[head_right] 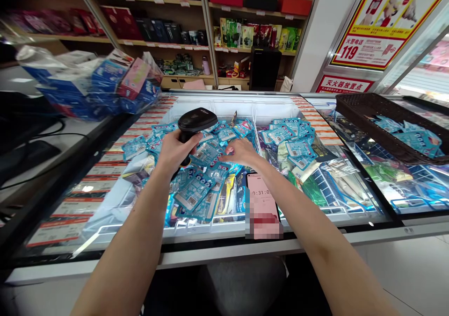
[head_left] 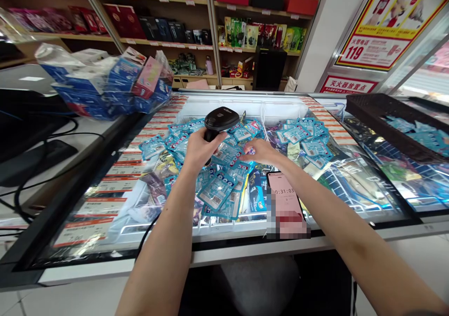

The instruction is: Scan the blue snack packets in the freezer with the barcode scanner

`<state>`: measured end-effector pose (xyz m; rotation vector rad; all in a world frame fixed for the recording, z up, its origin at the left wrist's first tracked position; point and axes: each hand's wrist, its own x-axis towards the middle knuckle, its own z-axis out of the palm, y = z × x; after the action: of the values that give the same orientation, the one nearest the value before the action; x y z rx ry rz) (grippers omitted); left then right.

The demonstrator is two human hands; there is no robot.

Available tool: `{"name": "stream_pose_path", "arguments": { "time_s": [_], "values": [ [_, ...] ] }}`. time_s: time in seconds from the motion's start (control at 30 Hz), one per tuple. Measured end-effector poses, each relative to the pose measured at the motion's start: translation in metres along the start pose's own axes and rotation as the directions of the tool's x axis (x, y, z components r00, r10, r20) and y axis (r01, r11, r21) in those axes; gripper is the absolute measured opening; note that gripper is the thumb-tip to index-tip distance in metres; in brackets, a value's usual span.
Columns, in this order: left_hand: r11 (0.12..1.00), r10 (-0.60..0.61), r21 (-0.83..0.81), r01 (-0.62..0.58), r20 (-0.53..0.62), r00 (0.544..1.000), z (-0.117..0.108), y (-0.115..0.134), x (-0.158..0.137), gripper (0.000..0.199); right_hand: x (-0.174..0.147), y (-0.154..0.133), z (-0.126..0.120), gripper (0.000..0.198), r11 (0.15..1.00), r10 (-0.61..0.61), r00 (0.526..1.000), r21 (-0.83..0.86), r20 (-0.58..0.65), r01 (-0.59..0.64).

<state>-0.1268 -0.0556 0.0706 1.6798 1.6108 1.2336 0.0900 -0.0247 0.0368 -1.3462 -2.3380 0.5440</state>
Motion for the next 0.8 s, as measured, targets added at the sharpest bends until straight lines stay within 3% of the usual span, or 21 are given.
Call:
{"name": "stream_pose_path", "arguments": {
  "time_s": [0.1, 0.2, 0.3, 0.4, 0.47, 0.6, 0.8],
  "values": [
    [1.000, 0.015, 0.002, -0.016, 0.037, 0.999, 0.000, 0.001, -0.001, 0.039, -0.001, 0.000, -0.001, 0.020, 0.994, 0.053, 0.999, 0.092, 0.007, -0.053],
    [0.999, 0.025, 0.023, -0.027, 0.075, 0.997, -0.001, 0.001, -0.001, 0.039, -0.008, 0.013, -0.003, 0.018, 0.907, 0.180, 0.982, 0.394, -0.049, -0.147],
    [0.999, 0.032, 0.018, -0.034, 0.110, 0.993, 0.000, 0.001, -0.002, 0.041, -0.018, 0.035, -0.007, 0.020, 0.687, 0.412, 0.895, 0.704, -0.172, -0.181],
    [0.999, 0.028, 0.023, -0.031, 0.135, 0.990, 0.001, 0.004, -0.003, 0.042, -0.030, 0.055, -0.015, 0.030, 0.536, 0.566, 0.797, 0.829, -0.210, -0.162],
    [0.998, 0.026, 0.045, -0.033, 0.140, 0.990, 0.002, 0.005, -0.004, 0.043, -0.036, 0.065, -0.020, 0.035, 0.496, 0.610, 0.760, 0.856, -0.223, -0.147],
    [0.994, 0.051, 0.089, -0.068, 0.183, 0.982, 0.005, 0.004, -0.004, 0.045, -0.042, 0.075, -0.025, 0.055, 0.437, 0.573, 0.799, 0.893, -0.182, -0.110],
    [0.984, 0.067, 0.142, -0.105, 0.251, 0.966, 0.008, 0.002, -0.004, 0.047, -0.036, 0.089, -0.017, 0.057, 0.509, 0.568, 0.772, 0.859, -0.285, -0.057]
  ]
}}
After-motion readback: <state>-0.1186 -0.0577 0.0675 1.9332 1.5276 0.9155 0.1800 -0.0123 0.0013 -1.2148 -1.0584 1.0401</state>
